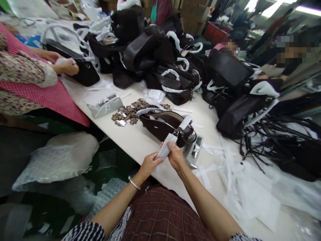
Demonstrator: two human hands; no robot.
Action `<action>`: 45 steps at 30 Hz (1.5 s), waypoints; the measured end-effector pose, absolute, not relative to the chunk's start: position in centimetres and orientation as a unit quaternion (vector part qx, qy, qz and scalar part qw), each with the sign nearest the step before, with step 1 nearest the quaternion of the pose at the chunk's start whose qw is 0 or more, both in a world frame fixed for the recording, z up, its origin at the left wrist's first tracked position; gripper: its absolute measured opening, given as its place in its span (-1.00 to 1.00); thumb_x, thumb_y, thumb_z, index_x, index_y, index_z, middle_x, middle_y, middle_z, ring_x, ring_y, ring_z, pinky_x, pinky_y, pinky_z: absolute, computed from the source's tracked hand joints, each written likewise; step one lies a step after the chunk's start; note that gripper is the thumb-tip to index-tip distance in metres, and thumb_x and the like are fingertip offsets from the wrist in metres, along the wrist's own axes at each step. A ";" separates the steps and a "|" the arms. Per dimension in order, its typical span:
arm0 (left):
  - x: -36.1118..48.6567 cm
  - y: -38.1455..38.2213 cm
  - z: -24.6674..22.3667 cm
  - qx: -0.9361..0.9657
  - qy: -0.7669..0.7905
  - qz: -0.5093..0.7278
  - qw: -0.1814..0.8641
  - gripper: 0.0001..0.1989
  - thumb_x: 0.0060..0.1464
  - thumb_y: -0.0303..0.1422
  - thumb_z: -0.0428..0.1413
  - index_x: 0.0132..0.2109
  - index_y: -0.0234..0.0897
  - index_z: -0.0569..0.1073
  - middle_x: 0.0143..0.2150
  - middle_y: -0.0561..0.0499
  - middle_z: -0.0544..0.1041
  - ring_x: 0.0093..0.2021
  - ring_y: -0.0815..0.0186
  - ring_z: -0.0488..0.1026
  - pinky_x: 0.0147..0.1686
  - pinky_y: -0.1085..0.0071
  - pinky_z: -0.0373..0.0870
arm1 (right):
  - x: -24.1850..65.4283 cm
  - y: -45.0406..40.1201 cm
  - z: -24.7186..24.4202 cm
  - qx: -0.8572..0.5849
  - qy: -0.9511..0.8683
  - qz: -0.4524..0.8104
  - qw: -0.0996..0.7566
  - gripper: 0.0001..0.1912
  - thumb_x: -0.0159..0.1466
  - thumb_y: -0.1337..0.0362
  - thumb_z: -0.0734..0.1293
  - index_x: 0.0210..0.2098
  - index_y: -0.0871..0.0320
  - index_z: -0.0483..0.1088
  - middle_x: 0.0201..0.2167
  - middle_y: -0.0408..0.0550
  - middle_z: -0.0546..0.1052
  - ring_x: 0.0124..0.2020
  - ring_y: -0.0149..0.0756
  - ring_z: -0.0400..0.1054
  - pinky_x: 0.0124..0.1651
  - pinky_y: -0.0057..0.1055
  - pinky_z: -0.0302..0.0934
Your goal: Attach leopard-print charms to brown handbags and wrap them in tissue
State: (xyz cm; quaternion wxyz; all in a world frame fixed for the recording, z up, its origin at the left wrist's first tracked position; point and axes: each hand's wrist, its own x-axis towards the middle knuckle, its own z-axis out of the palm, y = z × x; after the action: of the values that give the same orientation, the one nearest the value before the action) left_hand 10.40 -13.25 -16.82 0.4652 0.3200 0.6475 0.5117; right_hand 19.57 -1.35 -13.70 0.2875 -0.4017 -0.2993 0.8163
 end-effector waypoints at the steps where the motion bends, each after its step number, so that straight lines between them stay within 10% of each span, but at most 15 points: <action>1: 10.3 -13.2 -16.9 0.319 0.648 0.511 0.466 -0.73 0.04 -0.20 0.18 -0.25 -0.35 0.51 -0.41 0.10 0.43 -0.36 0.34 0.33 -0.34 0.48 0.23 | 19.9 -1.5 -13.5 -0.395 -0.316 0.814 0.285 -0.48 -0.05 -0.03 0.58 -0.22 0.14 0.48 -0.26 0.01 0.62 -0.17 -0.10 0.51 -0.02 -0.13 0.39; 13: 9.7 -13.2 -17.9 0.263 0.631 0.518 0.514 -0.61 -0.04 -0.12 0.23 -0.17 -0.34 0.51 -0.32 0.04 0.51 -0.34 0.31 0.39 -0.35 0.49 0.29 | 36.7 -1.0 -14.3 -0.651 -0.499 0.460 0.338 -0.55 0.06 -0.06 0.44 -0.28 0.20 0.56 -0.34 -0.03 0.61 -0.26 -0.21 0.43 -0.12 -0.30 0.26; 32: 9.5 -13.3 -18.4 0.286 0.624 0.525 0.503 -0.57 -0.01 -0.15 0.23 -0.06 -0.34 0.50 -0.20 0.02 0.56 -0.22 0.27 0.45 -0.19 0.44 0.33 | 34.4 -1.7 -13.1 -0.627 -0.339 0.555 0.428 -0.73 -0.05 0.13 0.50 -0.47 0.18 0.46 -0.55 -0.17 0.48 -0.53 -0.43 0.29 -0.40 -0.43 0.17; 45: 9.5 -13.0 -16.9 0.247 0.579 0.552 0.547 -0.53 -0.10 -0.10 0.30 -0.16 -0.39 0.51 -0.26 -0.04 0.56 -0.32 0.31 0.42 -0.29 0.45 0.31 | 36.3 -5.7 -19.3 -0.676 -0.341 0.583 0.294 -0.68 -0.15 0.08 0.50 -0.60 0.17 0.39 -0.68 -0.18 0.39 -0.65 -0.42 0.19 -0.57 -0.43 0.11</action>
State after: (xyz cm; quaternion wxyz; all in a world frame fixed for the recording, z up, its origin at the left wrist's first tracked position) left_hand 9.53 -12.99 -16.92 0.5470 0.2465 0.5792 0.5518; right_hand 36.28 -5.68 -19.32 0.2943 -0.6757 -0.3414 0.5834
